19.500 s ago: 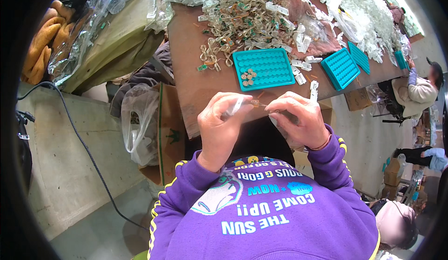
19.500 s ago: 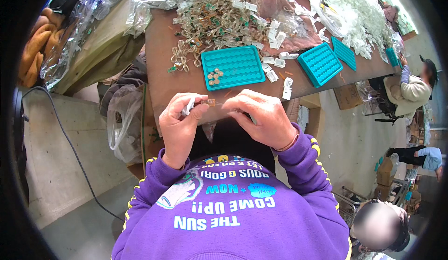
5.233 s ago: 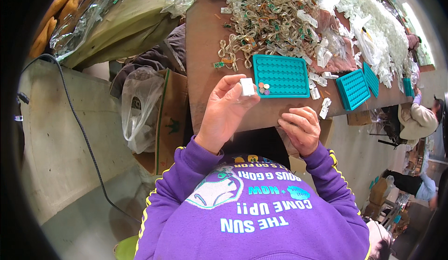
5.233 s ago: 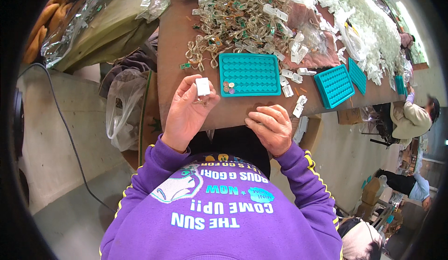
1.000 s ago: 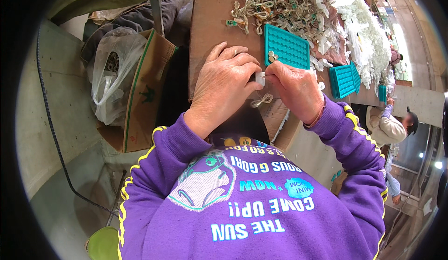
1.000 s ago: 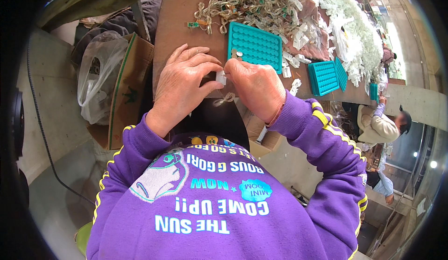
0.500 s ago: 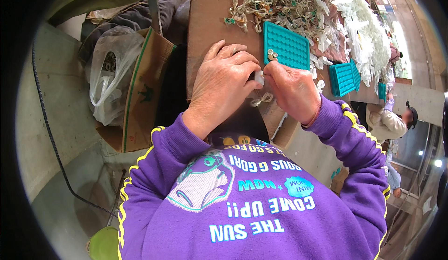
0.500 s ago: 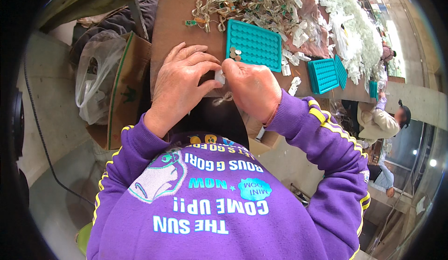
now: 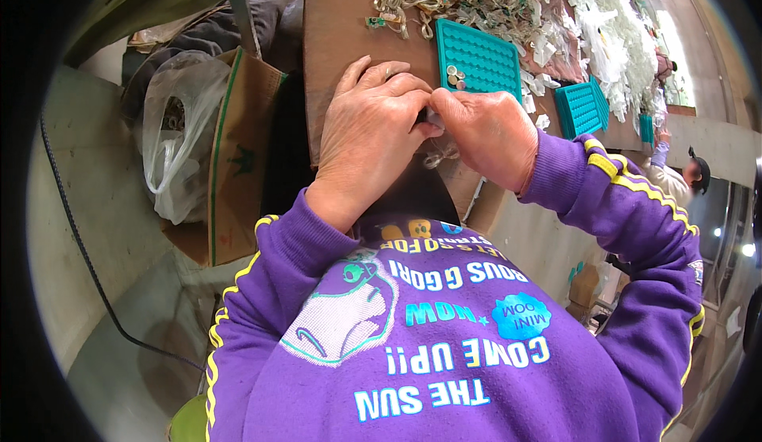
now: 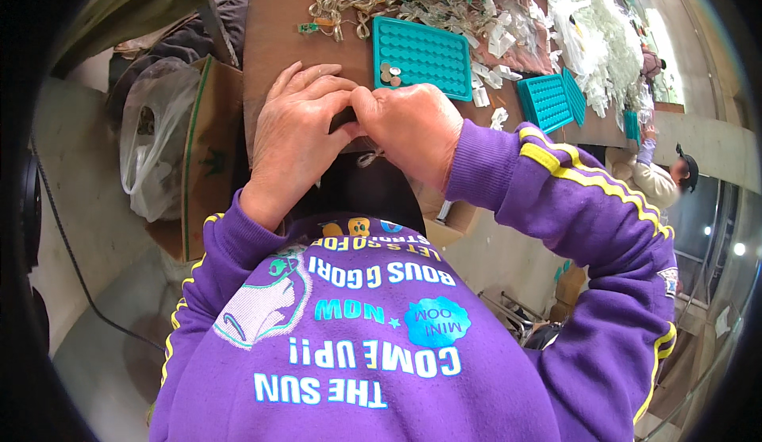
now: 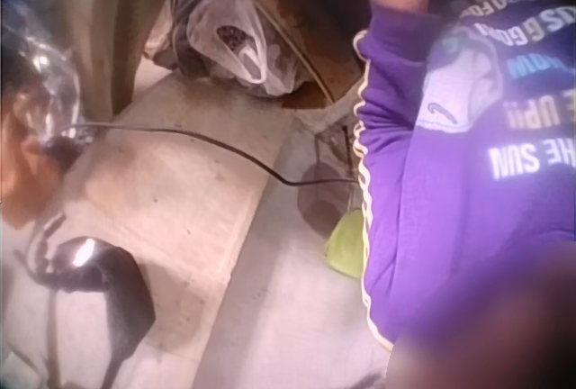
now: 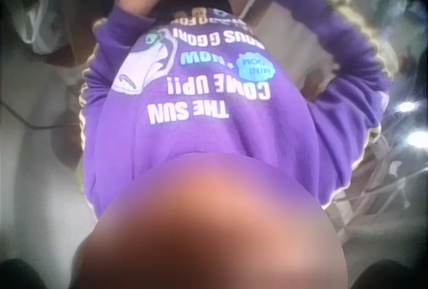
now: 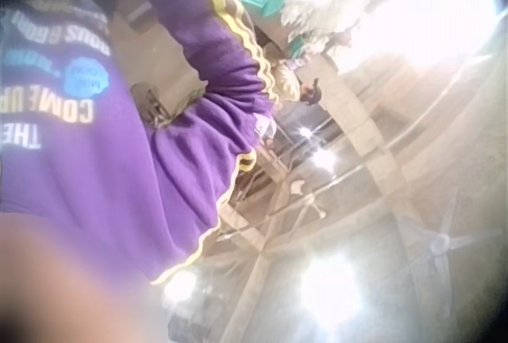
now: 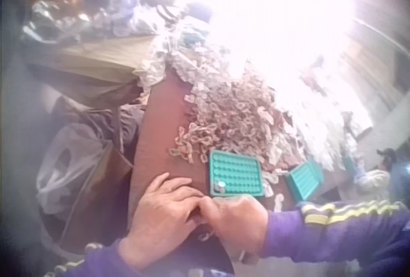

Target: The person repeatedly picks small white plastic housings and thin wires from a cluttered table, inserts the wires into the housings, and places the assembled units into a teal tray. The person handles items one at a time and continues the same assembly cycle throughout the clip.

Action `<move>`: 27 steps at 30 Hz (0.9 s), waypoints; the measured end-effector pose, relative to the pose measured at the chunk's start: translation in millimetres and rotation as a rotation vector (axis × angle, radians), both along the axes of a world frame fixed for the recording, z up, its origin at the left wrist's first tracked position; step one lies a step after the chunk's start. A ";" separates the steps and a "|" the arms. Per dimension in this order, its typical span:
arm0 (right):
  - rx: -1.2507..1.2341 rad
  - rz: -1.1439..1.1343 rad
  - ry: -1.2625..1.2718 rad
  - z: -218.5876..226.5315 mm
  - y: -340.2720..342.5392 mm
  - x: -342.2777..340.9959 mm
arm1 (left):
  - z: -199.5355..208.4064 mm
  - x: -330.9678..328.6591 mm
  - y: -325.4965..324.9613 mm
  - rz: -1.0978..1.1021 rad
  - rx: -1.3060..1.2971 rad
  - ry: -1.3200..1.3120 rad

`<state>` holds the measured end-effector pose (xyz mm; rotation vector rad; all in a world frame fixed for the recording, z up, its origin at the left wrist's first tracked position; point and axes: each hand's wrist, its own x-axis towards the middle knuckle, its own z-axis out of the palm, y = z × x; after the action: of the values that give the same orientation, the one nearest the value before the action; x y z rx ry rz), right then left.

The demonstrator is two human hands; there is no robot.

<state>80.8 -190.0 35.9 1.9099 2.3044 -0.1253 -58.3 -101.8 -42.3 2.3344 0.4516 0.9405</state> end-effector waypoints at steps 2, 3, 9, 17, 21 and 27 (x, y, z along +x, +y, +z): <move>-0.015 -0.059 0.021 1.2 -1.5 1.4 | 0.7 0.0 -0.1 -0.002 0.001 0.003; 0.029 -0.071 0.078 3.1 -3.7 2.2 | 1.3 -0.5 -0.6 -0.004 -0.002 0.007; 0.234 -0.243 0.322 8.0 -13.9 11.7 | 3.8 -2.0 -0.9 -0.005 -0.025 0.035; 0.177 -0.274 0.432 -6.9 -18.3 8.9 | 2.9 -1.6 -0.8 -0.006 -0.019 0.029; 0.180 -0.268 0.405 -6.7 -17.6 8.2 | 2.6 -1.9 -0.7 -0.006 -0.022 0.025; 0.145 -0.187 0.280 -6.3 -14.5 7.6 | 2.9 -1.6 -1.2 -0.002 -0.022 0.023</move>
<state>88.4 -204.5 29.7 2.3134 2.3545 -0.2695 -60.0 -103.0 -39.4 2.3276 0.4662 0.9044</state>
